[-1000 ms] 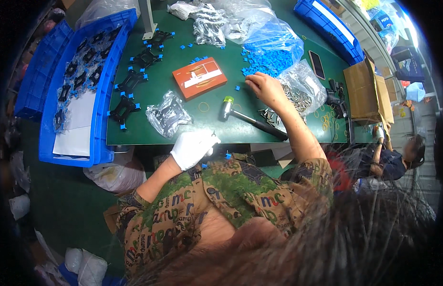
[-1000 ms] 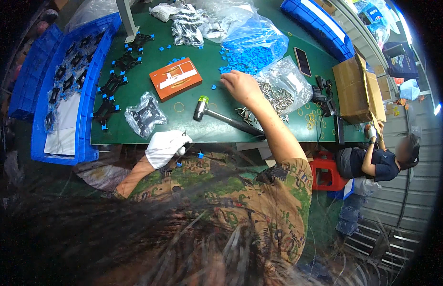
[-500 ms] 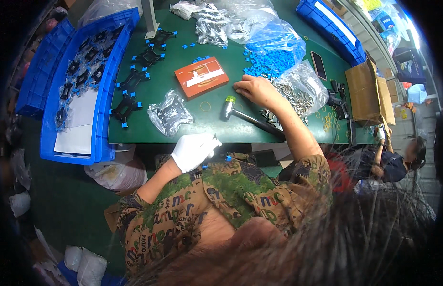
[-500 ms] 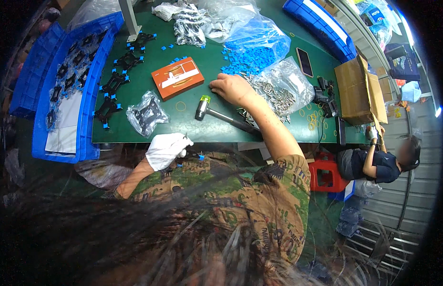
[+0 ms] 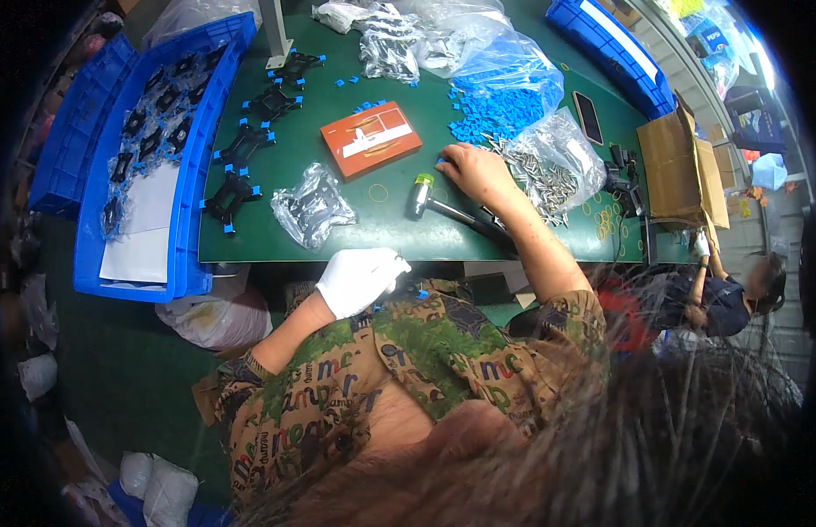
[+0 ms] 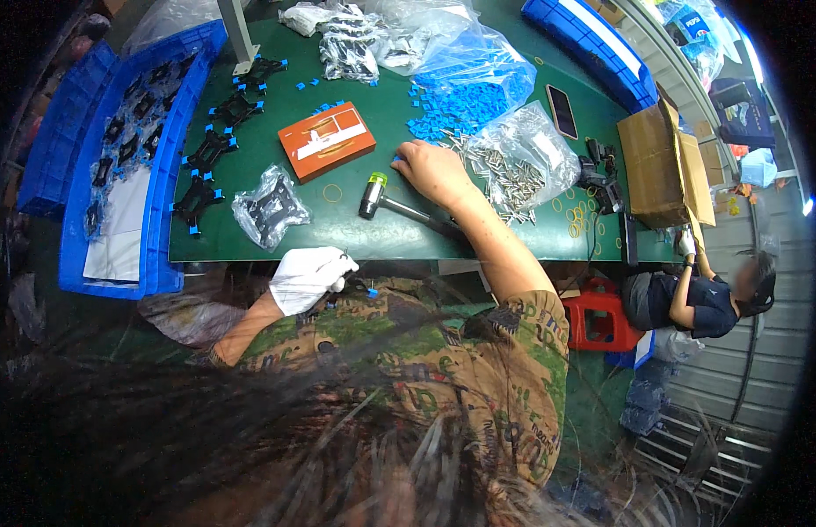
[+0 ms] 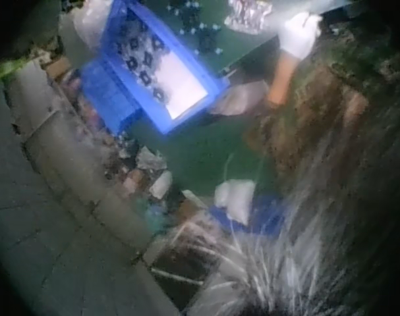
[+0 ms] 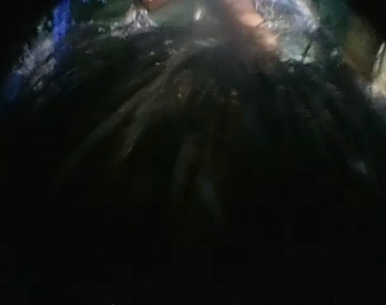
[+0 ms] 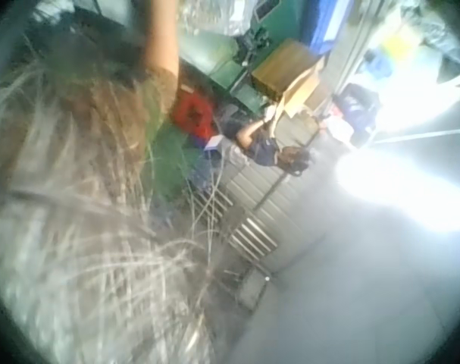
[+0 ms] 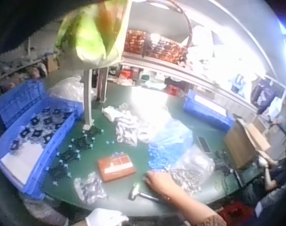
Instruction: The person assembles small black plastic components by inserting metal pins and blue plastic caps. They use a hammer to secure the pins into the plastic parts and place the finished assemblies into a blue bin.
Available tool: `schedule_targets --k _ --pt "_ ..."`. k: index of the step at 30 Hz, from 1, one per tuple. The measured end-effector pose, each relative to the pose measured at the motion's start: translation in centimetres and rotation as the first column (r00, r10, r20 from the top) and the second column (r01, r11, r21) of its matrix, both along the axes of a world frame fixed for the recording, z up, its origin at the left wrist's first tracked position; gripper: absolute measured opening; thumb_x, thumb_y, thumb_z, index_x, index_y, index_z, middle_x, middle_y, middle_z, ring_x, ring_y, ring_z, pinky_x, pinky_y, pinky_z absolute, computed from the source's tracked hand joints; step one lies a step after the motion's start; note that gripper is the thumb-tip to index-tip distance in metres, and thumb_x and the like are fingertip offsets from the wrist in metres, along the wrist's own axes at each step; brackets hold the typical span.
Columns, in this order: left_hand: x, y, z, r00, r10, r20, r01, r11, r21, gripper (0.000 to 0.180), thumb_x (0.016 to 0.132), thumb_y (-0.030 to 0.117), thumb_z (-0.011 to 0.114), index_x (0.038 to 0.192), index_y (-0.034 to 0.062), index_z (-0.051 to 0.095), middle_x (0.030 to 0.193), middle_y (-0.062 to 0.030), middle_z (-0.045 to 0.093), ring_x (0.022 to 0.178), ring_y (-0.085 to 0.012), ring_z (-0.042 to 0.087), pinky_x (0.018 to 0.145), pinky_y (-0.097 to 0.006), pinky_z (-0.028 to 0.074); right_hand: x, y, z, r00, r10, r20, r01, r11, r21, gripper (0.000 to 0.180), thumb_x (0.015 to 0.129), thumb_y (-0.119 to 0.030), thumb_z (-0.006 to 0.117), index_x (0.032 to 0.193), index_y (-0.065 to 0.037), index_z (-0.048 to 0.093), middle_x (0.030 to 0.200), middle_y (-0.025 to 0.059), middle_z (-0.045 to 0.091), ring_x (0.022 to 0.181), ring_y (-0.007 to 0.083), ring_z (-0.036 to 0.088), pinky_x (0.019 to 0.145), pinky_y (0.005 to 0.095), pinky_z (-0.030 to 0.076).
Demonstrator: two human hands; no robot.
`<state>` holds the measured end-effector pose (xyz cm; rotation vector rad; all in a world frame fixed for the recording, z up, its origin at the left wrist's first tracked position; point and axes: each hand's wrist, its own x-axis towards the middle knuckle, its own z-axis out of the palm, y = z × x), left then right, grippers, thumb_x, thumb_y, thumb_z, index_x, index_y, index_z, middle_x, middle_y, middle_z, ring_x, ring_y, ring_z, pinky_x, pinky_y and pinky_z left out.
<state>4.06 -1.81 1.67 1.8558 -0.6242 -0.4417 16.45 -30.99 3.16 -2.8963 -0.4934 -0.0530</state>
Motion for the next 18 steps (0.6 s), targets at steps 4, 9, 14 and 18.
schedule_targets --k 4,9,14,18 --pt "-0.2 0.1 -0.1 1.0 -0.002 -0.007 0.002 1.0 -0.025 0.027 0.104 0.027 0.059 0.089 0.0076 0.07 0.07 -0.0059 0.067 0.064 -0.0243 0.067 0.064 -0.035 0.054 1.1 0.0 0.7 0.991 0.008 -0.135 -0.016 0.998 -0.061 0.033 0.099 -0.039 0.063 0.099 -0.008 0.073 0.094 0.0176 0.074 0.088 0.0397 0.072 0.077 0.0513 0.057" --pt "-0.1 0.0 0.5 0.999 -0.036 -0.027 0.037 0.999 0.029 0.03 0.105 0.03 0.057 0.091 0.0076 0.071 0.07 -0.0065 0.067 0.064 -0.0244 0.068 0.065 -0.036 0.054 0.1 -0.1 2.0 0.984 -0.004 -0.176 -0.007 0.998 -0.067 0.034 0.1 -0.038 0.062 0.094 -0.006 0.07 0.093 0.0193 0.073 0.088 0.0409 0.071 0.076 0.0512 0.056" --pt "-0.3 0.1 0.9 0.996 -0.031 -0.078 0.033 0.999 0.029 0.03 0.105 0.032 0.058 0.093 0.0078 0.071 0.071 -0.007 0.068 0.065 -0.0248 0.068 0.066 -0.037 0.054 -5.5 2.1 6.7 0.885 0.307 -0.35 -0.158 0.906 0.393 0.029 0.105 -0.03 0.06 0.099 -0.002 0.064 0.085 0.0184 0.064 0.077 0.0341 0.063 0.072 0.0436 0.051" --pt "-0.3 -0.1 1.0 0.994 -0.019 -0.106 0.026 0.998 0.059 0.031 0.105 0.034 0.057 0.09 0.0093 0.07 0.072 -0.007 0.068 0.065 -0.026 0.068 0.065 -0.037 0.054 -8.7 4.2 8.0 0.772 0.441 -0.457 -0.28 0.882 0.378 0.029 0.105 -0.033 0.056 0.102 -0.005 0.063 0.095 0.0192 0.068 0.094 0.0427 0.067 0.083 0.0518 0.052"
